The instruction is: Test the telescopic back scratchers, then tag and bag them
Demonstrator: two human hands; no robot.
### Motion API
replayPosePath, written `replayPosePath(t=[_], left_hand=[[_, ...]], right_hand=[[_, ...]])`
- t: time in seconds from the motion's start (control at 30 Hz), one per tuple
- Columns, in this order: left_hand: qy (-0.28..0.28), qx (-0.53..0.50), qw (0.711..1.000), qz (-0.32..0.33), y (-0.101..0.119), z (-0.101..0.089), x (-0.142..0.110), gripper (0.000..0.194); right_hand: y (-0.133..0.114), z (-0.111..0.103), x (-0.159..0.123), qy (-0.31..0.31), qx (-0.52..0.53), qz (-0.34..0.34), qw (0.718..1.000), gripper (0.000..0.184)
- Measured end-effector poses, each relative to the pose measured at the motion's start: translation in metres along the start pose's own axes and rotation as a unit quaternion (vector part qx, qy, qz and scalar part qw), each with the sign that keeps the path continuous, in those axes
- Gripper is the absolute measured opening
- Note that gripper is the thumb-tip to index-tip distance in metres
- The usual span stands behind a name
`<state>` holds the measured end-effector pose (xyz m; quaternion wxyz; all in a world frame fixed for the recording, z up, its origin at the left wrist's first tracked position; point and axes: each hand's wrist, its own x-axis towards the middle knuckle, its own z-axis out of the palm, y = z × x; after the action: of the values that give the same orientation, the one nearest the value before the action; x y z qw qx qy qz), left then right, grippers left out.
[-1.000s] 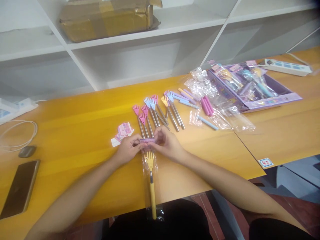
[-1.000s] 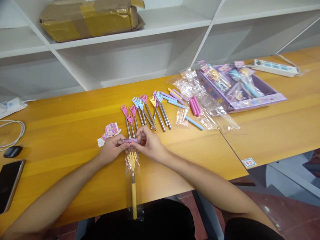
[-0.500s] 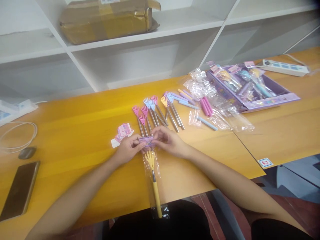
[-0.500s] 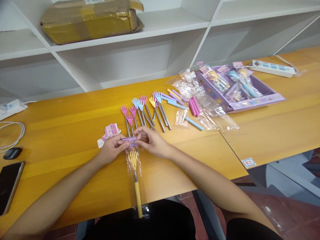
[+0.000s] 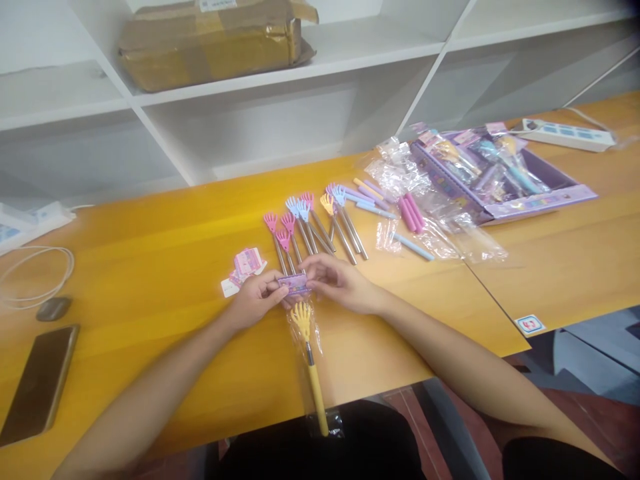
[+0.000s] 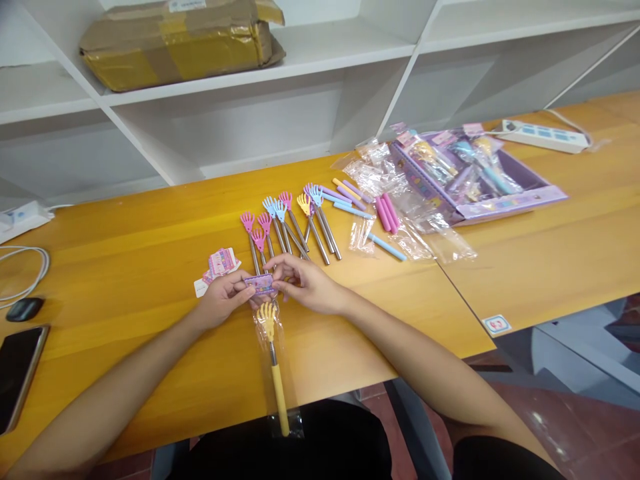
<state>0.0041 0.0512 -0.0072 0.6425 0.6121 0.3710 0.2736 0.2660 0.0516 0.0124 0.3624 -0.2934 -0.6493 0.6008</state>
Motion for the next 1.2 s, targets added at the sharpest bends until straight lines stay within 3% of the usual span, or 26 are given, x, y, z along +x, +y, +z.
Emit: replayPosePath(t=[0.23, 0.37, 0.47, 0.6, 0.7, 0.8, 0.97, 1.03, 1.1, 1.2], left_hand=[[-0.001, -0.002, 1.0, -0.003, 0.0, 0.0, 0.0, 0.035], [0.022, -0.003, 1.0, -0.001, -0.001, 0.002, 0.0, 0.034], [0.054, -0.004, 0.999, 0.007, -0.003, 0.003, 0.0, 0.036], [0.1, -0.02, 0.995, 0.015, -0.008, 0.0, 0.002, 0.04], [0.121, -0.027, 0.992, 0.018, -0.012, -0.003, 0.005, 0.043], [0.133, -0.046, 0.99, 0.022, -0.012, -0.004, 0.007, 0.048], [0.125, -0.08, 0.988, 0.037, -0.007, -0.003, 0.006, 0.048], [0.101, -0.117, 0.987, 0.049, -0.006, -0.003, 0.006, 0.045], [0.067, -0.15, 0.985, 0.057, -0.005, -0.004, 0.006, 0.041], [0.038, -0.155, 0.986, 0.056, -0.005, -0.006, 0.006, 0.035]], right_hand=[[0.001, 0.0, 0.0, 0.004, -0.023, -0.002, 1.0, 0.028], [0.001, -0.004, 0.001, 0.041, -0.153, -0.042, 0.986, 0.033], [-0.014, -0.007, 0.001, 0.08, -0.269, -0.044, 0.959, 0.013], [-0.047, 0.006, -0.017, 0.026, -0.345, 0.056, 0.937, 0.035], [-0.06, 0.029, -0.042, -0.033, -0.37, 0.166, 0.914, 0.029], [-0.057, 0.053, -0.067, -0.039, -0.359, 0.217, 0.907, 0.025], [-0.036, 0.077, -0.092, 0.014, -0.293, 0.221, 0.93, 0.012], [-0.035, 0.07, -0.098, 0.04, -0.3, 0.217, 0.928, 0.015], [-0.042, 0.045, -0.104, 0.081, -0.352, 0.214, 0.907, 0.019], [-0.069, -0.029, -0.109, 0.175, -0.484, 0.221, 0.828, 0.028]])
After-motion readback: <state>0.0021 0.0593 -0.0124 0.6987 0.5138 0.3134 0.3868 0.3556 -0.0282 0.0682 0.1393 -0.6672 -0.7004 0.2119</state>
